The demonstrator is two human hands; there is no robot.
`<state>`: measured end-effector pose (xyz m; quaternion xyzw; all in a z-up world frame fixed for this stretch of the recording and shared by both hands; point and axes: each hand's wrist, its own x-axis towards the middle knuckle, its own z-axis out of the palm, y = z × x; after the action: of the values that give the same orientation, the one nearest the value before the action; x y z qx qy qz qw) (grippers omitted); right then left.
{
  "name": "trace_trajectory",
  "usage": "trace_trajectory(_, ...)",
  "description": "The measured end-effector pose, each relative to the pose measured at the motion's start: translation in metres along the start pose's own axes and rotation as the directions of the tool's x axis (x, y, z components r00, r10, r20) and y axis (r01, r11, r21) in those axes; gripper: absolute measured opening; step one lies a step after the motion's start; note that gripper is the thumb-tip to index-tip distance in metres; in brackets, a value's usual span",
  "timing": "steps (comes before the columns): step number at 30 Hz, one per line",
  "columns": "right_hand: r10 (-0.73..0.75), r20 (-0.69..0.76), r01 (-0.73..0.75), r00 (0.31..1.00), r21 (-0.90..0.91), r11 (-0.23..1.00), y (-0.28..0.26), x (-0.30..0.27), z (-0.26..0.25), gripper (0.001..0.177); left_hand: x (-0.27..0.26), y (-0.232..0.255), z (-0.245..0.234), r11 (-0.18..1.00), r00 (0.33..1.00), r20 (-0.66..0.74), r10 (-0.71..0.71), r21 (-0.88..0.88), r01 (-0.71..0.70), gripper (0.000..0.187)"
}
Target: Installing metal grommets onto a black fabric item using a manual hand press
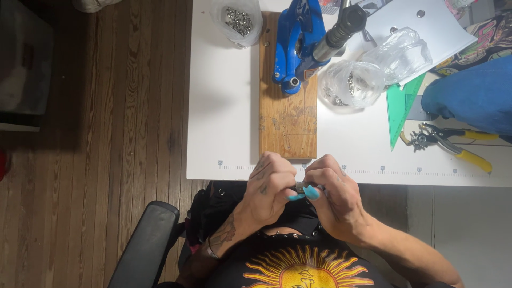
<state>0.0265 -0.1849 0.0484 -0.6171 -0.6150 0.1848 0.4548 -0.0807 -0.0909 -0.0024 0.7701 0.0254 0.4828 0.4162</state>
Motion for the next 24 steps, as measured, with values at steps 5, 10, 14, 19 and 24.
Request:
trace_trajectory(5, -0.022, 0.010, 0.023, 1.000, -0.069, 0.997, -0.004, 0.004, -0.001, 0.017, 0.001, 0.003, -0.001, 0.995, 0.994, 0.047, -0.098, -0.006, 0.098, 0.040)
trace_trajectory(10, -0.003, 0.023, 0.005, 1.000, -0.079, 0.997, -0.006, 0.005, -0.001, 0.016, -0.001, 0.003, -0.002, 0.998, 0.999, 0.006, -0.044, 0.050, 0.044, 0.034)
trace_trajectory(14, -0.019, 0.032, 0.024, 0.999, -0.153, 0.988, 0.000, 0.000, 0.003, 0.013, 0.002, 0.010, 0.000, 0.996, 0.996, -0.027, -0.082, 0.015, 0.082, 0.030)
trace_trajectory(19, -0.218, 0.039, 0.218, 0.975, -0.330, 0.918, 0.010, -0.001, 0.005, 0.012, 0.001, 0.020, 0.001, 0.922, 0.933, -0.021, -0.359, -0.160, 0.351, 0.037)
trace_trajectory(24, -0.383, -0.085, 0.311, 0.920, -0.438, 0.843, 0.022, 0.004, 0.009, 0.019, 0.010, 0.010, 0.001, 0.958, 0.973, -0.106, -0.205, -0.223, 0.178, 0.037)
